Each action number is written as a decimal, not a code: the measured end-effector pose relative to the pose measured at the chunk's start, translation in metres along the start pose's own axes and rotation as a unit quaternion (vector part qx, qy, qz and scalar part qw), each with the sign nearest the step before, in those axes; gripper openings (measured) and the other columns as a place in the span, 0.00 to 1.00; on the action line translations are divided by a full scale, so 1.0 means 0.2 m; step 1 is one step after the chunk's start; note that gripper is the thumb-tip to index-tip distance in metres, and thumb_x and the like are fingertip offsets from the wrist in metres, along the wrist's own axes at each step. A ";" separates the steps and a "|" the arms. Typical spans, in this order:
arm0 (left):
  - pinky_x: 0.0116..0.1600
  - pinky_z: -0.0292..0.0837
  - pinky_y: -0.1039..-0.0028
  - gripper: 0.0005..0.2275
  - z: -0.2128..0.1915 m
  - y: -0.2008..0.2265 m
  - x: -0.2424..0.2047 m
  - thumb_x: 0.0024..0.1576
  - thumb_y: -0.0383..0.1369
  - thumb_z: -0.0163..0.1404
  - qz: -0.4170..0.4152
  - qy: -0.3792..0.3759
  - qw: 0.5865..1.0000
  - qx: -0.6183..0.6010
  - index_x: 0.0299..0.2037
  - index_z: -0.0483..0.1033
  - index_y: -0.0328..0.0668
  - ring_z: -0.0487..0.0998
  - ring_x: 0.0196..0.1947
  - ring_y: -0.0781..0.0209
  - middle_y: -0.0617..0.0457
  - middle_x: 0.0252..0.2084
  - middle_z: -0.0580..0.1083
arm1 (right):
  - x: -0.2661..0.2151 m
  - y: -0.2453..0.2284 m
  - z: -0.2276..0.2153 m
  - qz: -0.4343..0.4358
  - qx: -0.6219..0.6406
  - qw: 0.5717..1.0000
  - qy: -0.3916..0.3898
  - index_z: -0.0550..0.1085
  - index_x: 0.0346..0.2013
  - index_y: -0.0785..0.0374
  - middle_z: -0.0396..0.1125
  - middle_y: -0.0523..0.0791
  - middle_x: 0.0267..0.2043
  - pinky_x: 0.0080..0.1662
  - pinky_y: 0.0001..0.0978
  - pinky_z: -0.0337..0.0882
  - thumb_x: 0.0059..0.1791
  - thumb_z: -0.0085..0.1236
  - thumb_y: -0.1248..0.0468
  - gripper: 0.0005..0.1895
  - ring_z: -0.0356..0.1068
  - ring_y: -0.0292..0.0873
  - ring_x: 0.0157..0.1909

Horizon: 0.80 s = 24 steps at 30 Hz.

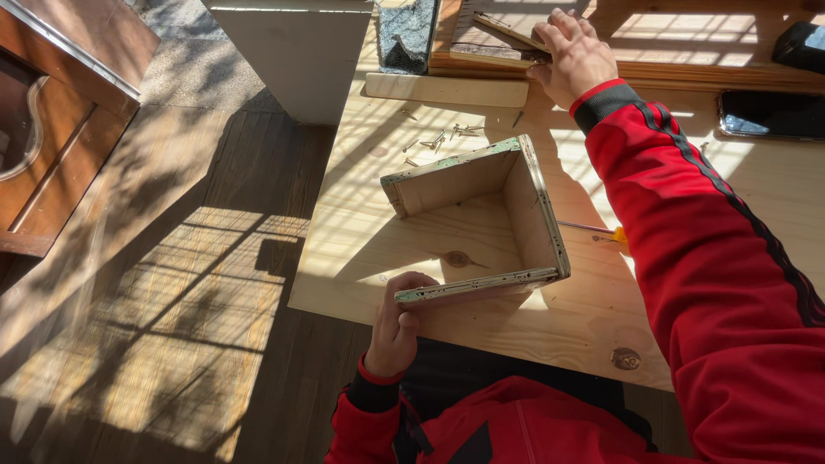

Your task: The person assembles a small wooden box on a workbench using a yellow-handled screwdriver. They align the wooden panels, insert screws, and tighten them to secure the sides. The person repeatedly repositions the box to access different corners and continues fastening screws until the box is fully assembled.

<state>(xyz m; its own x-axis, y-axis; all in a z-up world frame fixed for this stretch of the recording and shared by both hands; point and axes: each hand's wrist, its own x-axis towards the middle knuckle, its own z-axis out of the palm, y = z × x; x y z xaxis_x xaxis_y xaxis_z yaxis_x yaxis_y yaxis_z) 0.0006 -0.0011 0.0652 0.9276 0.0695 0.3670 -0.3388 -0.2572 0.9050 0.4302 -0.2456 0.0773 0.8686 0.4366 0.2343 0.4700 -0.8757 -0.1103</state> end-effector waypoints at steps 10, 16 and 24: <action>0.55 0.72 0.66 0.33 -0.01 -0.03 -0.01 0.66 0.61 0.26 -0.011 -0.001 1.000 0.011 0.52 0.71 0.37 0.77 0.49 0.56 0.50 0.50 0.75 | -0.10 0.06 0.12 -0.129 -0.208 0.938 0.243 0.74 0.51 0.51 0.68 0.42 0.46 0.42 0.40 0.70 0.48 0.70 0.44 0.25 0.65 0.47 0.49; 0.53 0.72 0.66 0.38 -0.02 -0.03 -0.02 0.63 0.67 0.24 -0.021 -0.004 1.000 0.000 0.53 0.71 0.37 0.77 0.49 0.55 0.50 0.50 0.74 | -0.29 0.01 -0.12 -0.186 -0.172 0.905 0.340 0.75 0.46 0.52 0.62 0.44 0.40 0.40 0.37 0.67 0.49 0.66 0.62 0.13 0.63 0.46 0.39; 0.55 0.75 0.67 0.21 -0.13 -0.13 0.07 0.68 0.49 0.37 -0.031 0.106 0.991 -0.071 0.52 0.71 0.38 0.79 0.51 0.55 0.47 0.49 0.77 | -0.90 0.22 -0.45 -0.091 0.188 0.915 0.345 0.80 0.46 0.84 0.65 0.59 0.46 0.47 0.48 0.69 0.59 0.78 0.78 0.11 0.68 0.59 0.47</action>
<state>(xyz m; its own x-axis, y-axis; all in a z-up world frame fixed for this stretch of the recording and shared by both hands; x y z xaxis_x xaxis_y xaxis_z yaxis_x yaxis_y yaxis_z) 0.0171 0.0315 0.0527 0.8985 0.2853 0.3336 -0.3154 -0.1090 0.9427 0.2810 -0.3804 0.1175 0.5269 0.2203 0.8209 0.7300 -0.6121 -0.3042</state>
